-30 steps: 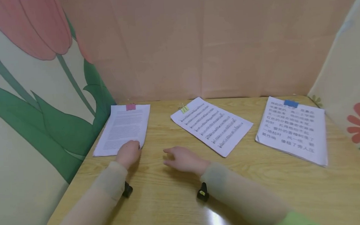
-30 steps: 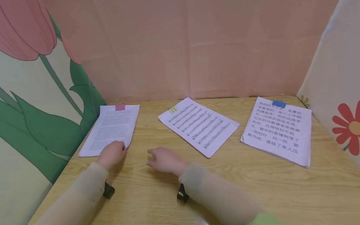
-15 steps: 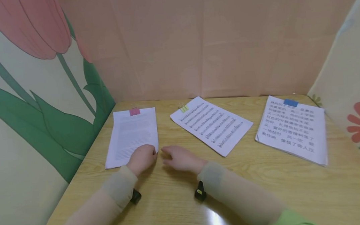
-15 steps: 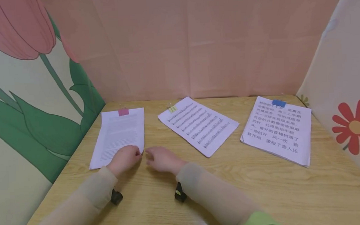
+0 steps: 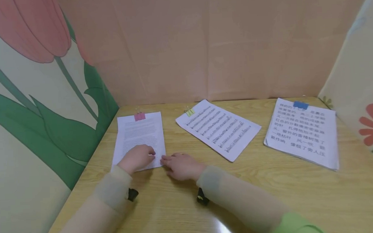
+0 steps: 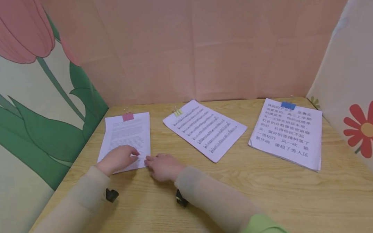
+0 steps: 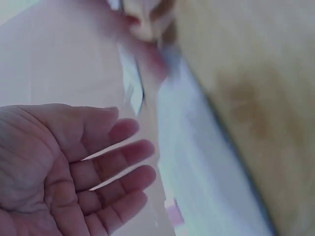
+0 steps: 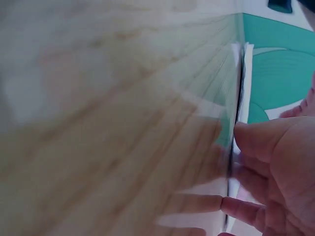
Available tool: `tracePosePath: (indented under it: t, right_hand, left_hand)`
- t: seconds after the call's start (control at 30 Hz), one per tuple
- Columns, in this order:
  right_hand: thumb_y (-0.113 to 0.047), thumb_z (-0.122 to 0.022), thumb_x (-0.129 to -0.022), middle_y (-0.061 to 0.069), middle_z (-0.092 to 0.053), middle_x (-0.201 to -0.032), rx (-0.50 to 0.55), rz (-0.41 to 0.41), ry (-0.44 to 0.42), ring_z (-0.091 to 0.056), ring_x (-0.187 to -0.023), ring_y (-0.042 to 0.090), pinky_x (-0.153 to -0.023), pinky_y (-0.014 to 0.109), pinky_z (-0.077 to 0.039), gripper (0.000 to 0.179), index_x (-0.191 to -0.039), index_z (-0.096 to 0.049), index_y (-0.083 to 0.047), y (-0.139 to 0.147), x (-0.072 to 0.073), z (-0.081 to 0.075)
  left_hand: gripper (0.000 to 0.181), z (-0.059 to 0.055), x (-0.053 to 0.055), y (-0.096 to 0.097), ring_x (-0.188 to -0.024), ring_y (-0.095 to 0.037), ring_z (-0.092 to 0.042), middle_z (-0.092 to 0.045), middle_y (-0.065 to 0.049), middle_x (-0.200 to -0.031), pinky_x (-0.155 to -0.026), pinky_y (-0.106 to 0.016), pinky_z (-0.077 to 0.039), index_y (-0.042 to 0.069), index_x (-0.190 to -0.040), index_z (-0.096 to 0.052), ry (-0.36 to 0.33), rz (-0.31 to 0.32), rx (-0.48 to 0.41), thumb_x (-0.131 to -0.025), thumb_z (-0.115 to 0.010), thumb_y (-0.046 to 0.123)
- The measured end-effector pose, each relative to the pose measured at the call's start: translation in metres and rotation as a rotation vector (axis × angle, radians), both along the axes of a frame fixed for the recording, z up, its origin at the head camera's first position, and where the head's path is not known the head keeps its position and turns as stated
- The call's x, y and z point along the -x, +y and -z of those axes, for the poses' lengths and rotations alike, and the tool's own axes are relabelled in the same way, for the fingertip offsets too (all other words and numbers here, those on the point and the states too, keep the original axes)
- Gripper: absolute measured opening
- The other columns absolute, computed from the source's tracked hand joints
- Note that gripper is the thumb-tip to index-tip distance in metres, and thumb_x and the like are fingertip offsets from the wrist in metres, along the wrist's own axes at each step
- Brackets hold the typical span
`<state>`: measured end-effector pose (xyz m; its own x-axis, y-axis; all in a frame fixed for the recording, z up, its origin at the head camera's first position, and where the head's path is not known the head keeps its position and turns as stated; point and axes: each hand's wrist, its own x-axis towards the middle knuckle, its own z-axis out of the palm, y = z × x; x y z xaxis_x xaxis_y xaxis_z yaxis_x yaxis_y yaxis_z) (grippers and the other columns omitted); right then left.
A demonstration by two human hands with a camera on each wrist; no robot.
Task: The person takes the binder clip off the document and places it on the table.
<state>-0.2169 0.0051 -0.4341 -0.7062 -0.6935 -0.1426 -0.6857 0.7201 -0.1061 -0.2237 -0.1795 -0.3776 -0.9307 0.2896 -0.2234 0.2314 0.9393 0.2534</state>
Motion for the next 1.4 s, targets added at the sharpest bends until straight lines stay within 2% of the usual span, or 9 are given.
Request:
tracePosePath:
  t: [0.13,0.23,0.47,0.6,0.77,1.0,1.1,1.3,1.4]
  right_hand:
    - [-0.046,-0.046,-0.099,-0.009,-0.034,-0.152,-0.071,-0.008,0.006,-0.031,-0.140,0.022,-0.112,0.047,-0.025,0.051,-0.146,-0.041,-0.027,0.000,-0.002,-0.004]
    - [-0.048,-0.046,-0.098,-0.010,-0.034,-0.152,-0.100,-0.020,0.002,-0.026,-0.142,0.019,-0.114,0.047,-0.021,0.052,-0.146,-0.041,-0.028,0.002,-0.003,-0.006]
    - [-0.049,-0.047,-0.098,-0.010,-0.036,-0.151,-0.112,-0.063,-0.001,-0.026,-0.142,0.019,-0.114,0.047,-0.020,0.052,-0.145,-0.042,-0.028,0.024,-0.014,-0.008]
    - [-0.048,-0.048,-0.098,-0.010,-0.038,-0.150,-0.109,-0.093,0.009,-0.029,-0.141,0.021,-0.114,0.048,-0.021,0.052,-0.145,-0.044,-0.026,0.041,-0.024,-0.013]
    - [-0.047,-0.049,-0.097,-0.010,-0.040,-0.148,-0.112,-0.118,0.031,-0.033,-0.139,0.023,-0.113,0.048,-0.024,0.050,-0.143,-0.046,-0.026,0.059,-0.037,-0.016]
    - [-0.047,-0.048,-0.098,-0.008,-0.043,-0.146,-0.072,-0.169,0.052,-0.037,-0.137,0.024,-0.111,0.049,-0.026,0.050,-0.142,-0.048,-0.024,0.083,-0.051,-0.013]
    - [-0.045,-0.048,-0.098,-0.007,-0.044,-0.145,-0.035,-0.179,0.045,-0.038,-0.136,0.024,-0.111,0.050,-0.028,0.049,-0.141,-0.049,-0.023,0.094,-0.059,-0.012]
    - [-0.042,-0.051,-0.097,-0.006,-0.047,-0.143,-0.003,-0.183,0.057,-0.042,-0.133,0.025,-0.109,0.049,-0.031,0.046,-0.139,-0.052,-0.021,0.111,-0.076,-0.018]
    - [-0.042,-0.051,-0.097,-0.006,-0.049,-0.142,-0.004,-0.177,0.066,-0.043,-0.132,0.024,-0.109,0.049,-0.031,0.046,-0.138,-0.053,-0.020,0.116,-0.083,-0.022]
  left_hand:
    - [0.030,-0.011,0.016,-0.021,-0.118,-0.035,-0.054,-0.064,-0.015,-0.119,-0.101,-0.051,-0.040,0.003,-0.116,-0.066,-0.022,-0.095,-0.043,-0.097,-0.057,0.024]
    - [0.034,-0.012,0.028,-0.039,-0.115,-0.036,-0.054,-0.063,-0.018,-0.120,-0.098,-0.052,-0.042,0.002,-0.118,-0.065,-0.045,-0.171,-0.087,-0.096,-0.058,0.026]
    - [0.045,-0.004,0.048,-0.069,-0.121,-0.040,-0.048,-0.054,-0.023,-0.131,-0.099,-0.055,-0.040,0.000,-0.128,-0.056,-0.104,-0.300,-0.169,-0.096,-0.057,0.031]
    - [0.060,0.000,0.059,-0.078,-0.132,-0.045,-0.034,-0.038,-0.028,-0.144,-0.107,-0.059,-0.029,-0.003,-0.142,-0.039,-0.128,-0.384,-0.232,-0.097,-0.054,0.033]
    - [0.073,0.013,0.073,-0.090,-0.137,-0.048,-0.021,-0.021,-0.032,-0.151,-0.110,-0.060,-0.021,-0.006,-0.149,-0.019,-0.096,-0.459,-0.285,-0.097,-0.055,0.031]
    - [0.082,0.033,0.084,-0.097,-0.136,-0.050,-0.022,-0.022,-0.031,-0.151,-0.109,-0.061,-0.021,-0.005,-0.150,-0.013,-0.008,-0.461,-0.252,-0.093,-0.062,0.025]
    - [0.084,0.040,0.086,-0.093,-0.135,-0.050,-0.024,-0.023,-0.029,-0.151,-0.108,-0.062,-0.023,0.000,-0.152,-0.013,-0.018,-0.480,-0.251,-0.091,-0.065,0.026]
    - [0.076,0.045,0.090,-0.082,-0.132,-0.048,-0.033,-0.031,-0.029,-0.148,-0.107,-0.060,-0.028,0.000,-0.150,-0.020,-0.032,-0.444,-0.216,-0.091,-0.063,0.020]
    - [0.071,0.044,0.089,-0.078,-0.131,-0.047,-0.035,-0.033,-0.030,-0.146,-0.107,-0.058,-0.029,-0.003,-0.148,-0.025,-0.048,-0.482,-0.267,-0.091,-0.062,0.018]
